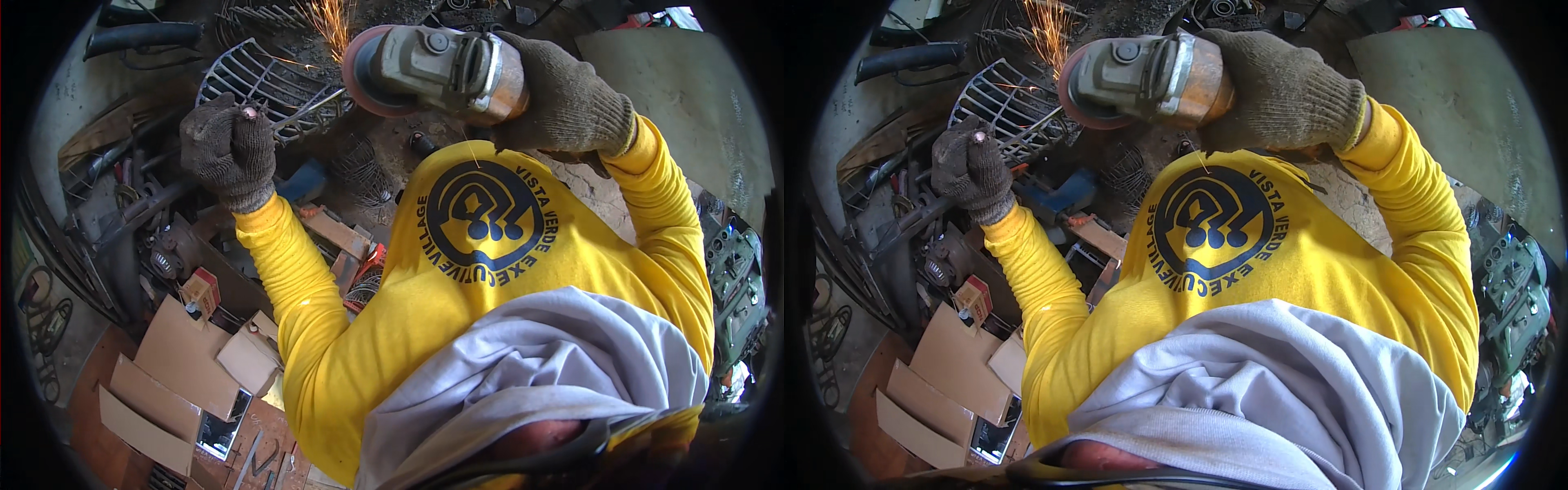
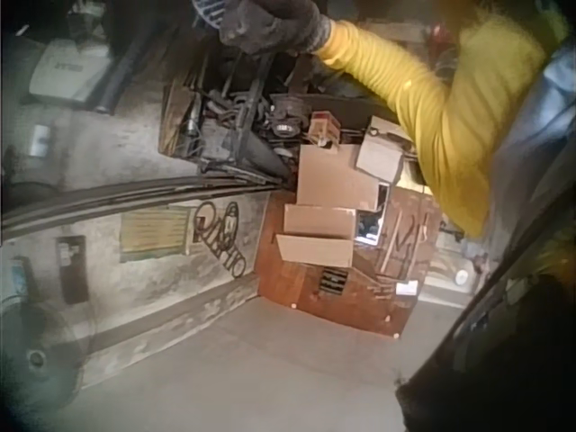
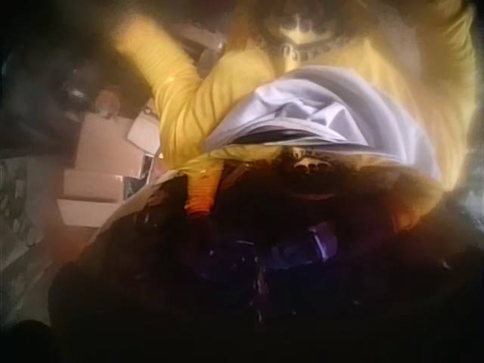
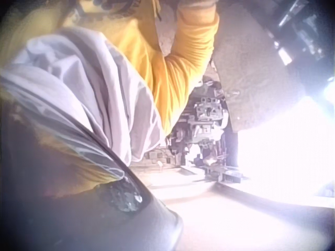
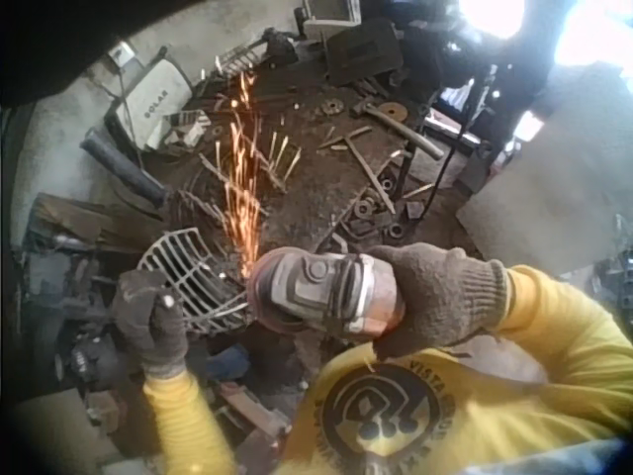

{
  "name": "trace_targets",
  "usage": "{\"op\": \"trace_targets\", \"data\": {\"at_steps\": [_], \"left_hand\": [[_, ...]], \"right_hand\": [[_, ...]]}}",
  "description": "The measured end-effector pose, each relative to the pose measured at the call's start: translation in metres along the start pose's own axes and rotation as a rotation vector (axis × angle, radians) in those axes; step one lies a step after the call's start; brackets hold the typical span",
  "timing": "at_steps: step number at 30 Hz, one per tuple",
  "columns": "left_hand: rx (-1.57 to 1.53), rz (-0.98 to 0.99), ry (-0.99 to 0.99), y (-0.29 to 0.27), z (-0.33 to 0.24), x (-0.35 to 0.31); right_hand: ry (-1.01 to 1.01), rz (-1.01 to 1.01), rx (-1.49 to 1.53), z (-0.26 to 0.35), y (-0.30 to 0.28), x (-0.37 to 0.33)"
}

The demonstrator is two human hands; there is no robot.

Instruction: The person uses an angle grinder to smooth the edges of a metal grille, then secures it with a clamp and performs spot welding.

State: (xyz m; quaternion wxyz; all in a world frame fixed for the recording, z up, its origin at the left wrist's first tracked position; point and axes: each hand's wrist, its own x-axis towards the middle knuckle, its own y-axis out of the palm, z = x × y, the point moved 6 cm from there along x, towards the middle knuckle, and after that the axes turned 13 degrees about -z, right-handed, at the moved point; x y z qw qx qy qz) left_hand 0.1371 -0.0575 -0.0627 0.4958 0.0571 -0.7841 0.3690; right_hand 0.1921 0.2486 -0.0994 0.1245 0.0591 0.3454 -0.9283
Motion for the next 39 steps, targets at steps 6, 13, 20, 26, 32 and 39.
{"op": "trace_targets", "data": {"at_steps": [6, 13, 20, 26, 32, 39], "left_hand": [[-0.034, -0.017, -0.014, 0.002, 0.001, -0.001], [-0.040, -0.012, -0.030, 0.005, -0.002, 0.002], [-0.052, 0.011, -0.001, 0.004, -0.007, 0.003], [-0.050, -0.031, -0.006, 0.007, -0.005, 0.004], [-0.048, -0.072, -0.098, -0.005, 0.021, -0.008], [-0.030, 0.023, -0.289, 0.006, 0.033, 0.002]], "right_hand": [[-0.007, 0.014, 0.024, -0.009, -0.006, -0.001], [0.030, 0.021, -0.026, -0.010, -0.008, 0.003], [-0.067, 0.025, -0.017, 0.006, -0.007, 0.007], [-0.046, 0.064, 0.088, 0.002, -0.011, 0.009], [-0.084, -0.093, -0.064, 0.005, 0.006, 0.005], [0.113, -0.154, -0.051, -0.008, 0.012, 0.003]]}}
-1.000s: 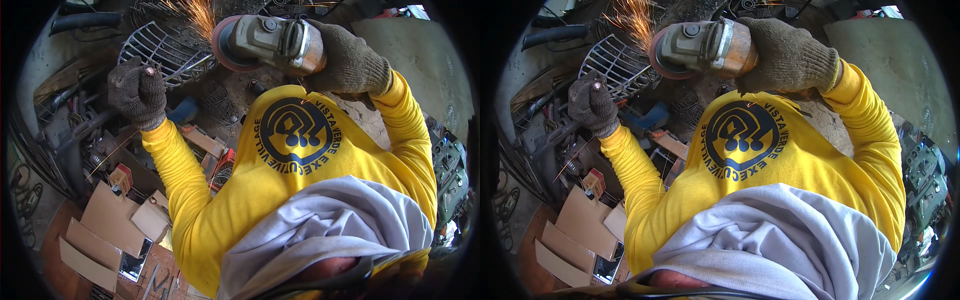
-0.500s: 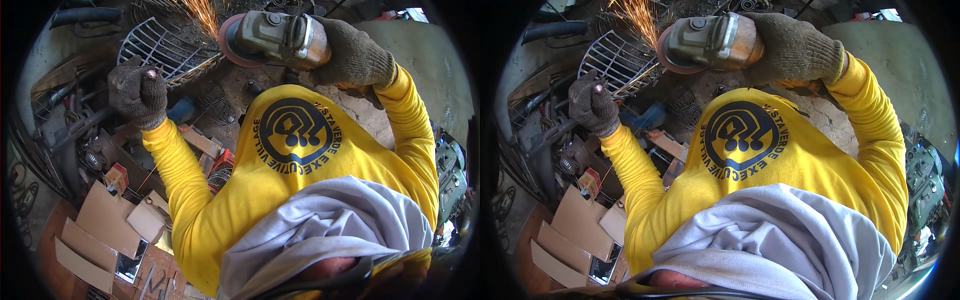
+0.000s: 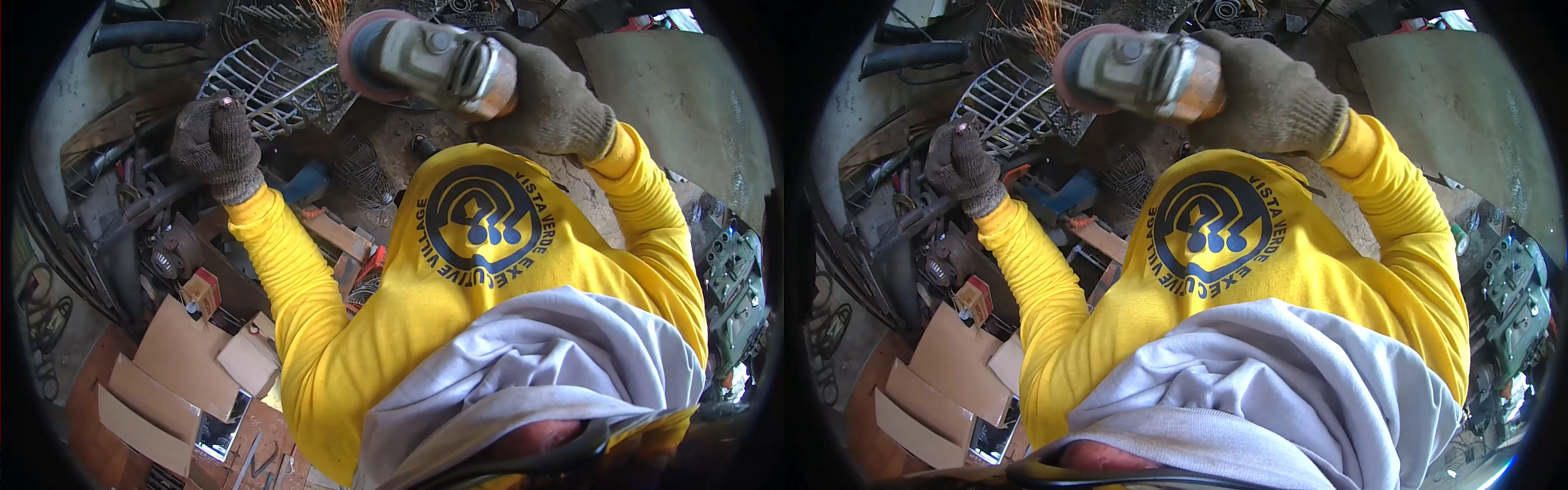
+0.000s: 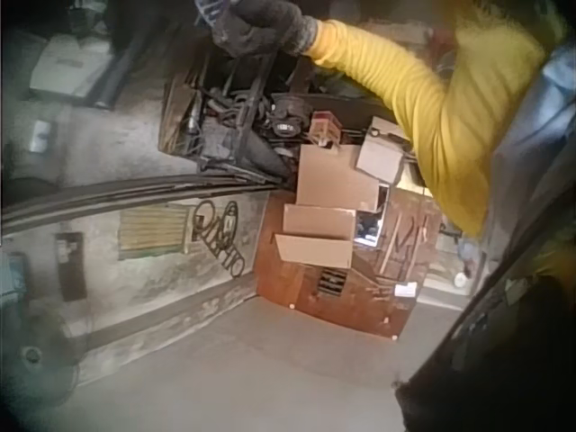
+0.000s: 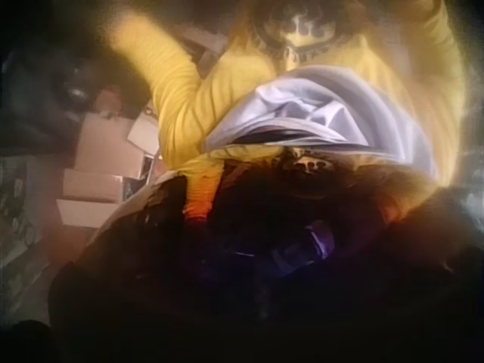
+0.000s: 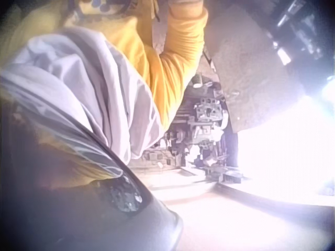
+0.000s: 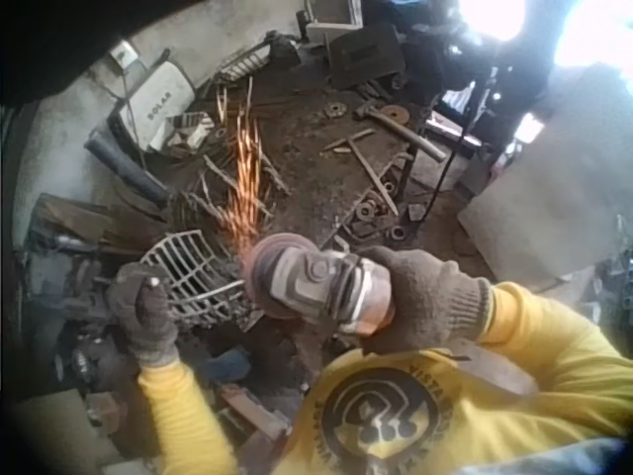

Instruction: The person uses an angle grinder to smooth the edges of a metal grille, then secures it with a clamp and performs spot welding.

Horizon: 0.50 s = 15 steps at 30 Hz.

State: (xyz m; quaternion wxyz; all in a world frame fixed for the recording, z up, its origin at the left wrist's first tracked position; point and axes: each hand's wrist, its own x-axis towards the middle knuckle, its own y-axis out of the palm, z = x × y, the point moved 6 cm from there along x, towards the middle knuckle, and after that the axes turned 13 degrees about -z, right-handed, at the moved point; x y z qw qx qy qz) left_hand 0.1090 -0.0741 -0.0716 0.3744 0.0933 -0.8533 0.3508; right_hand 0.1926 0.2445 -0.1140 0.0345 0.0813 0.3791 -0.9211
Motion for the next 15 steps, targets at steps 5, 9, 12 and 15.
{"op": "trace_targets", "data": {"at_steps": [5, 9, 12, 15], "left_hand": [[0.040, -0.051, 0.031, 0.005, 0.000, 0.007], [0.038, -0.145, 0.055, 0.005, 0.005, 0.008], [0.095, -0.099, 0.104, 0.004, 0.014, 0.003], [0.119, -0.087, 0.061, 0.011, 0.013, 0.010]], "right_hand": [[-0.234, -0.059, 0.192, 0.008, 0.009, 0.001], [-0.195, -0.095, 0.205, -0.003, 0.009, 0.000], [-0.140, -0.022, 0.219, 0.005, 0.024, -0.003], [-0.180, 0.019, 0.308, 0.005, 0.023, -0.006]]}}
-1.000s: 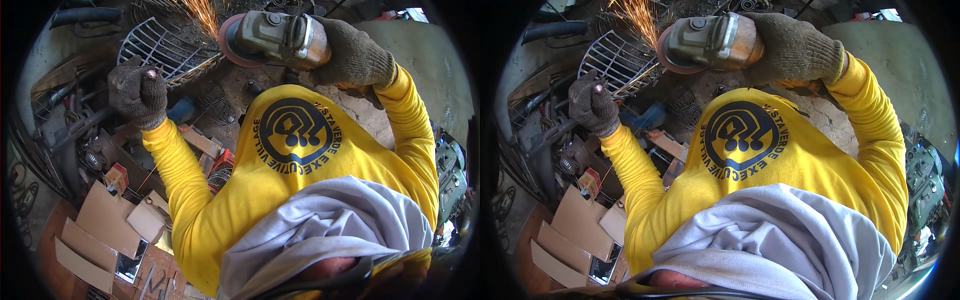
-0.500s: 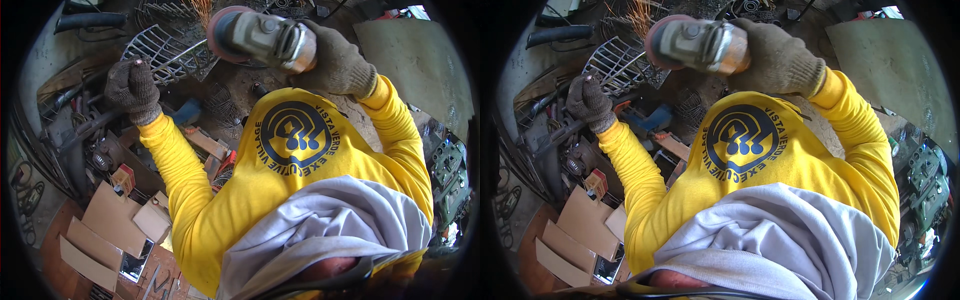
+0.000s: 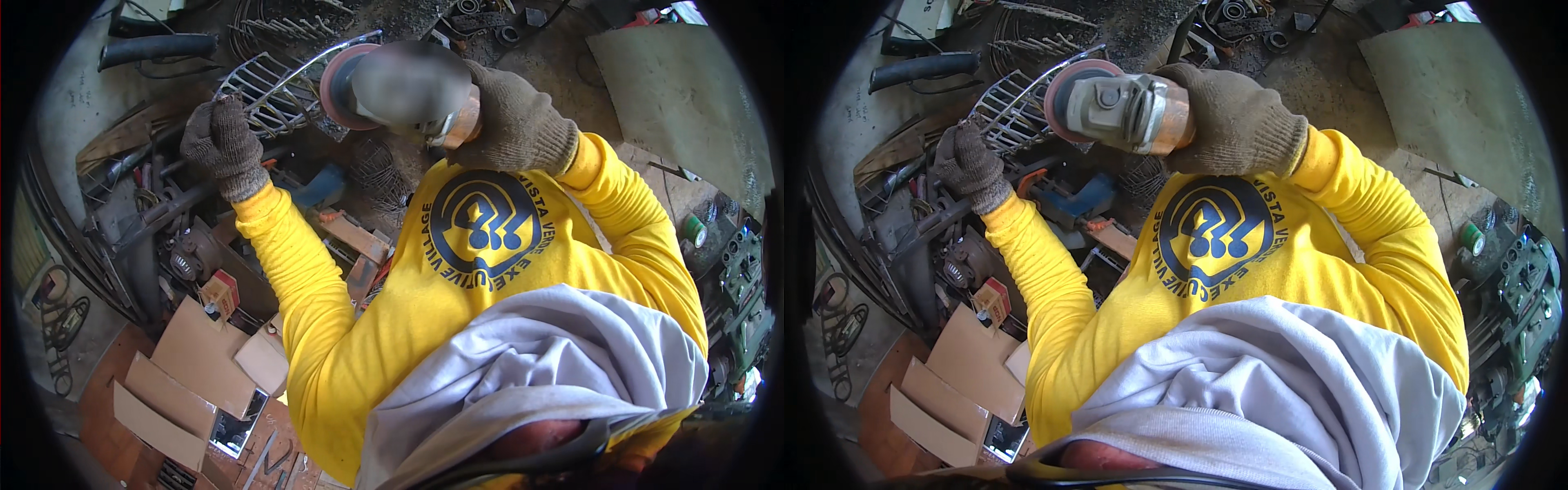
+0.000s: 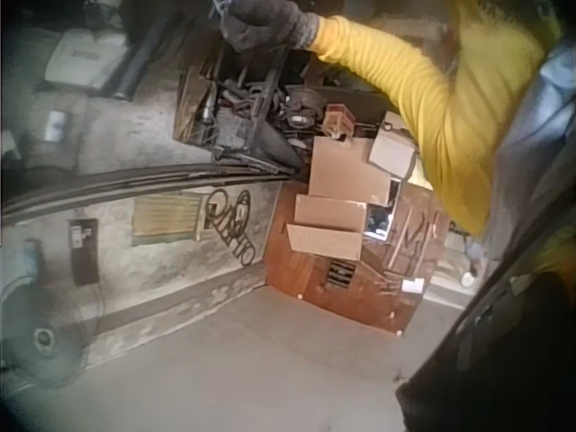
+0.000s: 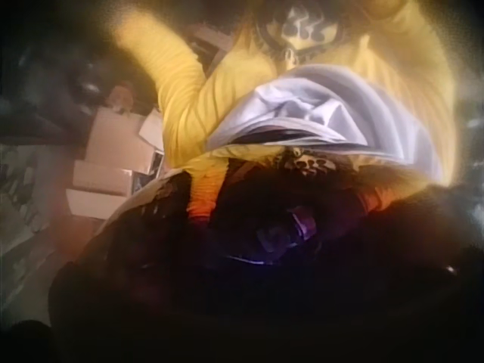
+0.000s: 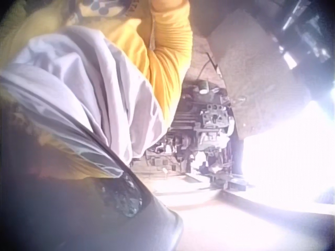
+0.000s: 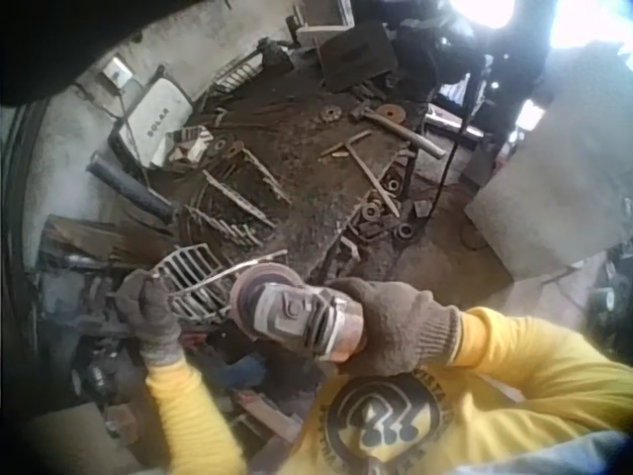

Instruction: The person uses an angle grinder to smooth the edges of a metal grille, then secures it with a clamp and performs spot welding.

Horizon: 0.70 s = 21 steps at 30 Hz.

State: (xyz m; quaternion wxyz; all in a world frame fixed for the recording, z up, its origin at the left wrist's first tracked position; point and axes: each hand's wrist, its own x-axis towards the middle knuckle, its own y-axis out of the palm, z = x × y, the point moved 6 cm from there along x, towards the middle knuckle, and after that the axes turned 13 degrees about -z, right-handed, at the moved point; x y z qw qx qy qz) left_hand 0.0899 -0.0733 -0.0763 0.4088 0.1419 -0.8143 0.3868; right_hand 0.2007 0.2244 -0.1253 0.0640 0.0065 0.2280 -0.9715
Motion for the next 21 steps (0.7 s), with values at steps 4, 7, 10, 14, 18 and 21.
{"op": "trace_targets", "data": {"at_steps": [4, 7, 10, 14, 18, 21], "left_hand": [[-0.022, 0.027, -0.188, -0.005, 0.019, -0.011], [-0.044, 0.017, -0.318, -0.005, 0.020, -0.008], [-0.091, -0.110, -0.449, -0.016, 0.036, -0.012], [-0.123, -0.099, -0.447, -0.014, 0.019, -0.005], [0.022, -0.045, -0.434, -0.027, 0.016, -0.015], [-0.059, -0.057, -0.481, -0.018, 0.020, -0.018]], "right_hand": [[0.097, -0.002, 0.001, -0.012, -0.004, -0.004], [0.069, -0.020, 0.027, -0.015, -0.008, -0.005], [0.149, -0.004, 0.018, -0.021, -0.009, -0.009], [0.127, -0.020, 0.078, -0.028, -0.016, -0.015], [0.038, -0.031, 0.049, -0.018, -0.013, -0.013], [0.054, -0.043, 0.048, -0.020, -0.017, -0.012]]}}
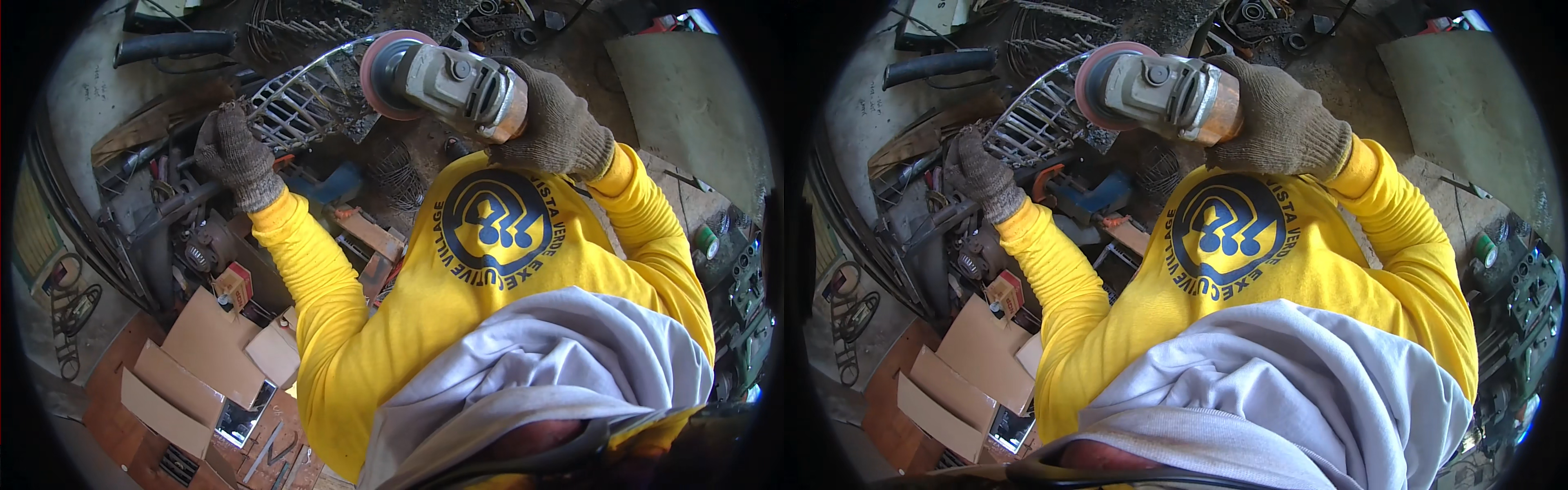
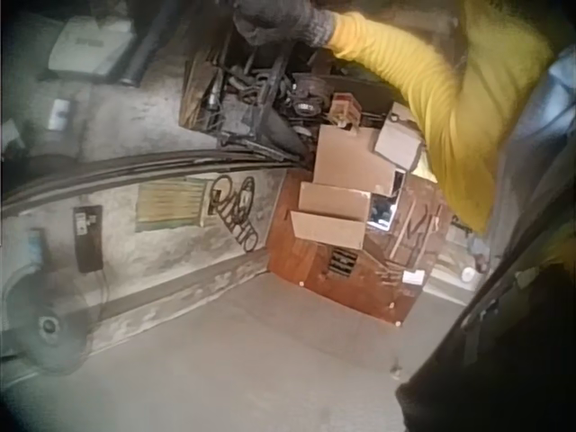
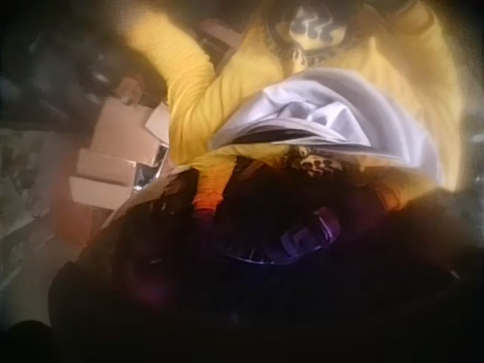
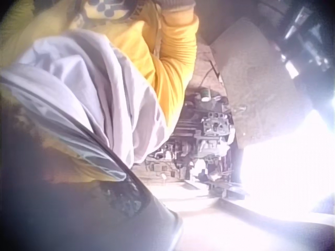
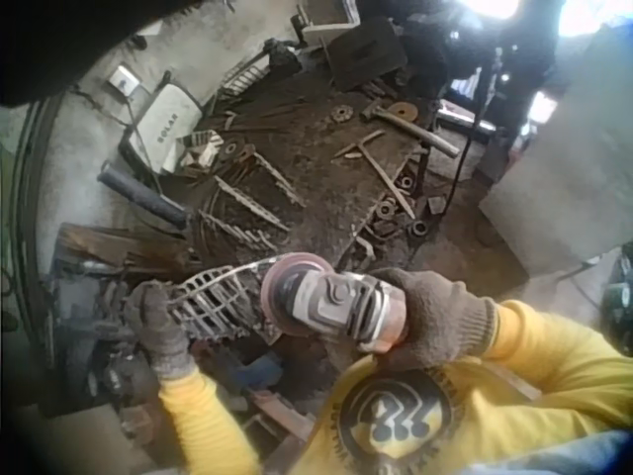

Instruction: The person uses an angle grinder to smooth the edges of a metal grille, then secures it with a clamp and performs spot welding.

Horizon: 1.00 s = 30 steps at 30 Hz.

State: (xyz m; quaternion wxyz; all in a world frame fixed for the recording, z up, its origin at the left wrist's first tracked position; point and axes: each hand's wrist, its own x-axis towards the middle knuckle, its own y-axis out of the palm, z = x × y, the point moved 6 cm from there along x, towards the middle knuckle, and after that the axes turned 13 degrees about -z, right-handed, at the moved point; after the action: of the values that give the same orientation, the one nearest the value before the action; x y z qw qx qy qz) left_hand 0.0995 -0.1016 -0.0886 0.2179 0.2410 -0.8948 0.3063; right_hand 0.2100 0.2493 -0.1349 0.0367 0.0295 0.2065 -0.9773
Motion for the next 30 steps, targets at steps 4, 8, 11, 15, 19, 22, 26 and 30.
{"op": "trace_targets", "data": {"at_steps": [4, 8, 11, 15, 19, 22, 26, 30], "left_hand": [[-0.140, -0.025, -0.191, 0.004, 0.005, 0.008], [-0.031, 0.007, 0.033, 0.006, -0.009, 0.011], [-0.055, -0.026, -0.031, -0.003, -0.002, 0.012], [0.090, -0.020, 0.161, -0.009, -0.012, 0.008], [0.008, 0.035, 0.101, 0.007, -0.015, 0.006], [-0.071, 0.034, -0.041, 0.011, -0.016, 0.005], [0.052, 0.032, 0.150, -0.004, -0.017, 0.014], [-0.103, -0.019, -0.036, 0.006, -0.014, 0.003]], "right_hand": [[0.076, 0.035, -0.019, 0.017, -0.005, 0.009], [0.026, 0.070, 0.021, 0.023, 0.000, 0.015], [0.011, 0.106, -0.016, 0.014, 0.008, 0.009], [-0.006, 0.062, -0.014, 0.024, 0.001, 0.016], [0.044, 0.097, -0.037, 0.029, -0.003, 0.011], [0.040, 0.141, -0.038, 0.020, -0.001, 0.009], [-0.002, 0.132, -0.003, 0.030, -0.003, 0.014], [0.035, 0.131, 0.019, 0.018, 0.008, 0.010]]}}
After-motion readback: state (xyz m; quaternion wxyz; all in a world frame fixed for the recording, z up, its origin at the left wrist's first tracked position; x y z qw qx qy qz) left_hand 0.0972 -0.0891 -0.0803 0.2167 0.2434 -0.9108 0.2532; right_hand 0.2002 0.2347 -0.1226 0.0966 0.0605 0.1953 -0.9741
